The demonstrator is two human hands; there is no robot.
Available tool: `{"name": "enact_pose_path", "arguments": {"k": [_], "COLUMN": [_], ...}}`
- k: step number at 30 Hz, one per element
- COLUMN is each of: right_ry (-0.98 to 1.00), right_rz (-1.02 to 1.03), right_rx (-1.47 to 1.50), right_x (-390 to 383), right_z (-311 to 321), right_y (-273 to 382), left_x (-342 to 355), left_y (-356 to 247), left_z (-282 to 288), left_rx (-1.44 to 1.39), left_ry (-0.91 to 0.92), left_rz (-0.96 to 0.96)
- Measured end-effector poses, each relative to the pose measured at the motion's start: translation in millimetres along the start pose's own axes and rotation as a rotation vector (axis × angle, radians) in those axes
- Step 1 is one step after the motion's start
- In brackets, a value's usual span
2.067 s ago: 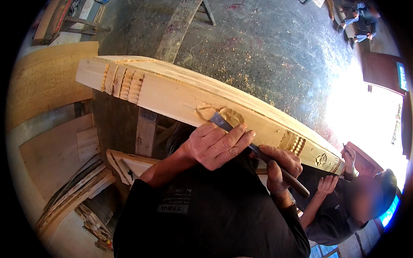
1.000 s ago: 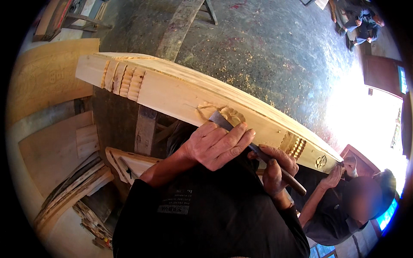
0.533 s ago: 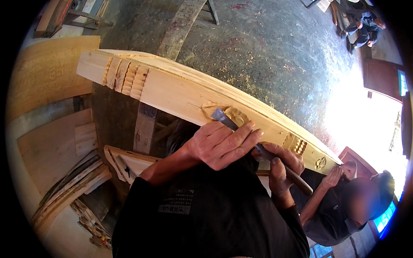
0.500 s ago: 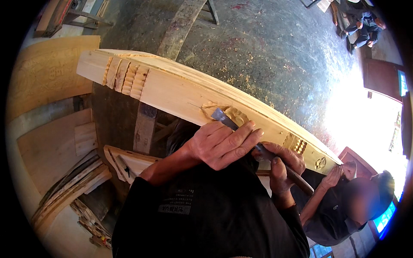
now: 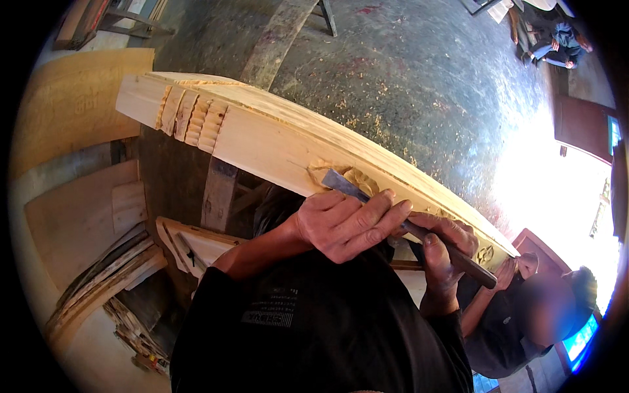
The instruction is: The person carves a floral design into a wooden beam using a chisel, periodically blowing away wood chips and adjusting the angle of the tool.
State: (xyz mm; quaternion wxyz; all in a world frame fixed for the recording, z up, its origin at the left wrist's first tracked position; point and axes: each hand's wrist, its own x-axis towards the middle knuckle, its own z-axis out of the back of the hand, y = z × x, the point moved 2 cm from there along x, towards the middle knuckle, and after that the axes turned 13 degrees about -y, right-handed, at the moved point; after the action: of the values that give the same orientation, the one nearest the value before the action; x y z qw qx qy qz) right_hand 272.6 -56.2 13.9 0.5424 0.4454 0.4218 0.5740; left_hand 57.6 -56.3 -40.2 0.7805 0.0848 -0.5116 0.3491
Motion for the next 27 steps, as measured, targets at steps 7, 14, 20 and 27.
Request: {"name": "enact_pose_path", "arguments": {"k": [7, 14, 20, 27], "right_ry": [0.007, 0.097, 0.133, 0.12], "right_rz": [-0.033, -0.025, -0.011, -0.022], "right_rx": [0.081, 0.024, 0.004, -0.055], "right_x": [8.5, 18.0, 24.4, 20.2], "right_z": [0.9, 8.0, 12.3, 14.9], "right_y": [-5.3, -5.4, -7.3, -10.6], "left_x": [4.4, 5.0, 4.7, 1.1], "left_y": [-1.9, -3.4, -4.6, -6.0], "left_z": [0.3, 0.6, -0.1, -3.0], "left_rx": [0.03, 0.071, 0.091, 0.104], "left_ry": [0.036, 0.049, 0.051, 0.039], "left_rz": [0.028, 0.034, 0.042, 0.038]}}
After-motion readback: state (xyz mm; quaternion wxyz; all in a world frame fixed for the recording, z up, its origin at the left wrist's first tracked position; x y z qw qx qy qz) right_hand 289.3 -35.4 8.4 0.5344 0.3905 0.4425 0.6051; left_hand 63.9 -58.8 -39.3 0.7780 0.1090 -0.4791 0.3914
